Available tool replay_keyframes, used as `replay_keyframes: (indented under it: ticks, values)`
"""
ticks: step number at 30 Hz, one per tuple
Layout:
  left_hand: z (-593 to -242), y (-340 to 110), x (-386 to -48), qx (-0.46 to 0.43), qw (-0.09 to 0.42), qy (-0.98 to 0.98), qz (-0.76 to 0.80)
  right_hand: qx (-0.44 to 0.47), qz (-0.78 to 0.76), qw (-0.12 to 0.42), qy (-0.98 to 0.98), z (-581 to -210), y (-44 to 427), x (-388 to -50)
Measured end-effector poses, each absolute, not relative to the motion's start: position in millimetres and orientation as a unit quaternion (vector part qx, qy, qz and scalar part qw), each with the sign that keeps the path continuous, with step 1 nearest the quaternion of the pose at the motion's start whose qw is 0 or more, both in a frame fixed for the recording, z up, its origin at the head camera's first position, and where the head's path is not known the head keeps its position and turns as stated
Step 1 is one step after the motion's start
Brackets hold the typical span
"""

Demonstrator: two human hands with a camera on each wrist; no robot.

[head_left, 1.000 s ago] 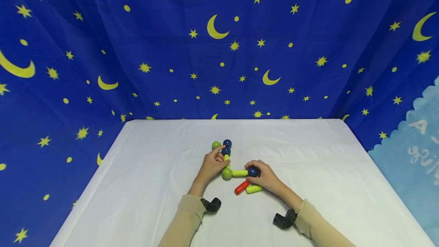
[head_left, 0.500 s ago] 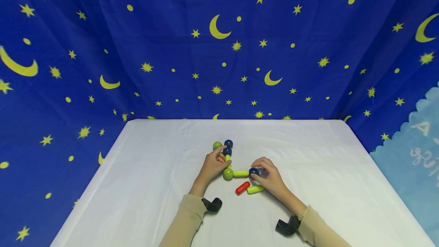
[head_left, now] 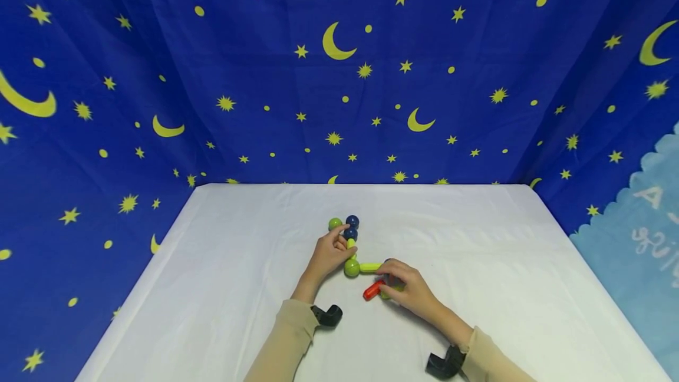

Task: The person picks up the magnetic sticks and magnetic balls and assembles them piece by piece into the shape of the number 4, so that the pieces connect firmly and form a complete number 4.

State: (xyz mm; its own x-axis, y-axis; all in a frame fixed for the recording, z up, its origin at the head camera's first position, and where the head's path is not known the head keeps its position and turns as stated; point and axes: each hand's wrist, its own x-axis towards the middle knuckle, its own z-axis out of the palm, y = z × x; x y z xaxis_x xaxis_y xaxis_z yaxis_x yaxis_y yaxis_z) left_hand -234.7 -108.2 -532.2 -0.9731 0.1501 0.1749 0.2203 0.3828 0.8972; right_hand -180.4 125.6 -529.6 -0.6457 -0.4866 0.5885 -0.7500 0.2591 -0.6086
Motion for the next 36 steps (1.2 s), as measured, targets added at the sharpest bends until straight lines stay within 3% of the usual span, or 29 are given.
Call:
replay_keyframes:
  ticks: [7, 22, 30, 36]
  values:
    - [-533, -108, -234, -0.112, 0.034, -0.828, -0.549, 0.408, 0.389, 0.149, -0.813, -526, 123, -175]
    - [-531, -107, -235, -0.101, 0.032, -0.827, -0.551, 0.426, 0.389, 0.073, -0.814, -524, 120, -171]
    - [-530, -107, -234, -0.106, 0.037, -0.828, -0.549, 0.413, 0.435, 0.081, -0.796, -524, 120, -171]
    - [-528, -107, -232, -0.106, 0.03, -0.832, -0.543, 0.405, 0.504, 0.111, -0.755, -498, 113, -161]
